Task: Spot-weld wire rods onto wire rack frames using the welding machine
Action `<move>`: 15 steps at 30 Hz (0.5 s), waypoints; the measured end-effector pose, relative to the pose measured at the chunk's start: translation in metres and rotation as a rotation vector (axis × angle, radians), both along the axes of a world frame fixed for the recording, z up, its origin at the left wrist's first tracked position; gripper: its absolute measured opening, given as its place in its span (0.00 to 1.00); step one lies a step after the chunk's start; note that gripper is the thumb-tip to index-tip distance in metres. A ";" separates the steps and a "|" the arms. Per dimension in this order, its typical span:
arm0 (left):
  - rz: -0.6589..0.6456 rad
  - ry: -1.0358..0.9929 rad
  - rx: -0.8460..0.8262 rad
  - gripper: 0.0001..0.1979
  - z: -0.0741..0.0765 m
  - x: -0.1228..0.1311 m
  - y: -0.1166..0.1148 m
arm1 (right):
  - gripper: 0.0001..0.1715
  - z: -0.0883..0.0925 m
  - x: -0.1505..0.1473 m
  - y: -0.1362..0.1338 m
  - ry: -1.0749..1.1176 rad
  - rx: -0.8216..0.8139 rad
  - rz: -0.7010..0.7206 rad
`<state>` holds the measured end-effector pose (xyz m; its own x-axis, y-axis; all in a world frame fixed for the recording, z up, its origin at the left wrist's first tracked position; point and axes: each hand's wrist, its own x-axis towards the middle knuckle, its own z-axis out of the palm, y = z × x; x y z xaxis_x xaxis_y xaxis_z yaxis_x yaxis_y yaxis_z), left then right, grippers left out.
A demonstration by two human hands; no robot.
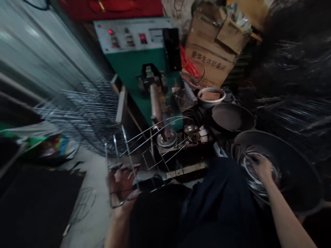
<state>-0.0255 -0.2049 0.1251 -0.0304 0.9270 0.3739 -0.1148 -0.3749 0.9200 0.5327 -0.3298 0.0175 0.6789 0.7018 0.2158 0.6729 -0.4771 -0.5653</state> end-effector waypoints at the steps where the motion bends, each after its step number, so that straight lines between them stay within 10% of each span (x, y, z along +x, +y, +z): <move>1: 0.000 -0.005 0.000 0.44 0.003 0.003 0.001 | 0.30 0.012 -0.013 0.009 0.038 0.040 0.068; 7: -0.016 0.056 0.008 0.44 0.008 0.001 -0.006 | 0.22 0.062 -0.118 0.054 0.362 0.166 0.483; 11: -0.027 0.064 0.007 0.41 0.008 -0.004 -0.011 | 0.18 0.049 -0.171 0.067 0.360 0.081 0.682; 15: -0.018 0.014 -0.002 0.43 0.006 -0.010 -0.012 | 0.14 0.029 -0.161 0.068 0.219 0.030 0.703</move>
